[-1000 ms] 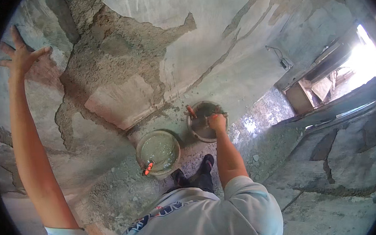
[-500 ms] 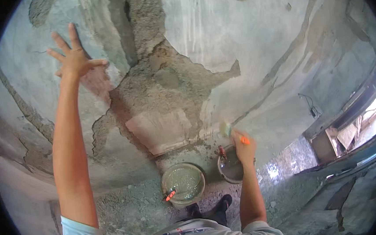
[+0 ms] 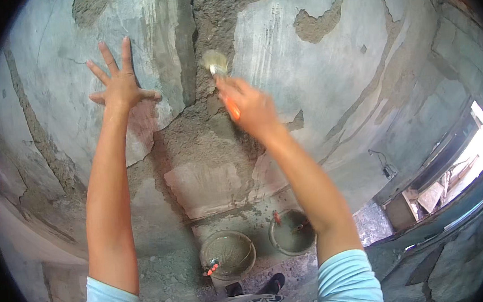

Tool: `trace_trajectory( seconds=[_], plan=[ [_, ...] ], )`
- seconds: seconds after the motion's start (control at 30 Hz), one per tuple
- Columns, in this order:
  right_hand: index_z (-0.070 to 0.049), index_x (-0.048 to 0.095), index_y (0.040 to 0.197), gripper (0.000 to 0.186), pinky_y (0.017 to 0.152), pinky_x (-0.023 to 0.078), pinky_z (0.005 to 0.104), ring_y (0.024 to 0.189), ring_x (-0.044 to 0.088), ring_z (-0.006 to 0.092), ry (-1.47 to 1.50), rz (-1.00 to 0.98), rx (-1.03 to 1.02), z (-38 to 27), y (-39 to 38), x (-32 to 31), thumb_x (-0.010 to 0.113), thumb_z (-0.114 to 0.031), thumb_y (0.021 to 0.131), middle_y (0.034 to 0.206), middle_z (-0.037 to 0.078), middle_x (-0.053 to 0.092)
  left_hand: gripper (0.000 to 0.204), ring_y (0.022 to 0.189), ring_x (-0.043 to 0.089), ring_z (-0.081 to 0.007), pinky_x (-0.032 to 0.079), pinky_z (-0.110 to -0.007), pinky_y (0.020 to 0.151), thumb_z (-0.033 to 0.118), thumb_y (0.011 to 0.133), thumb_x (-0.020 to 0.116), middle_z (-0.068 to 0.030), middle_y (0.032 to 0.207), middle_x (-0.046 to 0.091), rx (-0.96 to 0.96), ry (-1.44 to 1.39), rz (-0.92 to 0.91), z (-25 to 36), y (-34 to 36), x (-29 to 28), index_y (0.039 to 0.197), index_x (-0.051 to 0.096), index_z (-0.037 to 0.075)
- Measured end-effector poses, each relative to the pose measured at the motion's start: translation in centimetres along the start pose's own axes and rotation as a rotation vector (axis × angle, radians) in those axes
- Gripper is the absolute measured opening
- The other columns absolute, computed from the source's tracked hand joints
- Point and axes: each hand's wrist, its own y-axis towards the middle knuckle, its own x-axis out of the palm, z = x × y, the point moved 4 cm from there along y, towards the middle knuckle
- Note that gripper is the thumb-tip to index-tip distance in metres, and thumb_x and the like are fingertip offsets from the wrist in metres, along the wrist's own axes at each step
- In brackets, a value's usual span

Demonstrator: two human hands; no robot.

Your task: The person dips a paintbrush into a container of liquid and applies the liquid onto a damaged wall surface repeatedly using the brush.

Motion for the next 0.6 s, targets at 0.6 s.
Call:
trace_trajectory(
  seconds=[0.6],
  plan=[
    [-0.015,0.077,0.119,0.027,0.079,0.061,0.0354,0.094,0.075,0.0290,-0.097,0.226,-0.079,2.3,2.3,-3.2,0.074,-0.014,0.093,0.113,0.009,0.076,0.154,0.156,-0.017,-0.0525,0.028,-0.092,0.100,0.049,0.048,0.103,-0.0054,0.174,-0.022,-0.007,0.032,0.027,-0.4,-0.3,0.0,0.162,0.000,0.057]
  ],
)
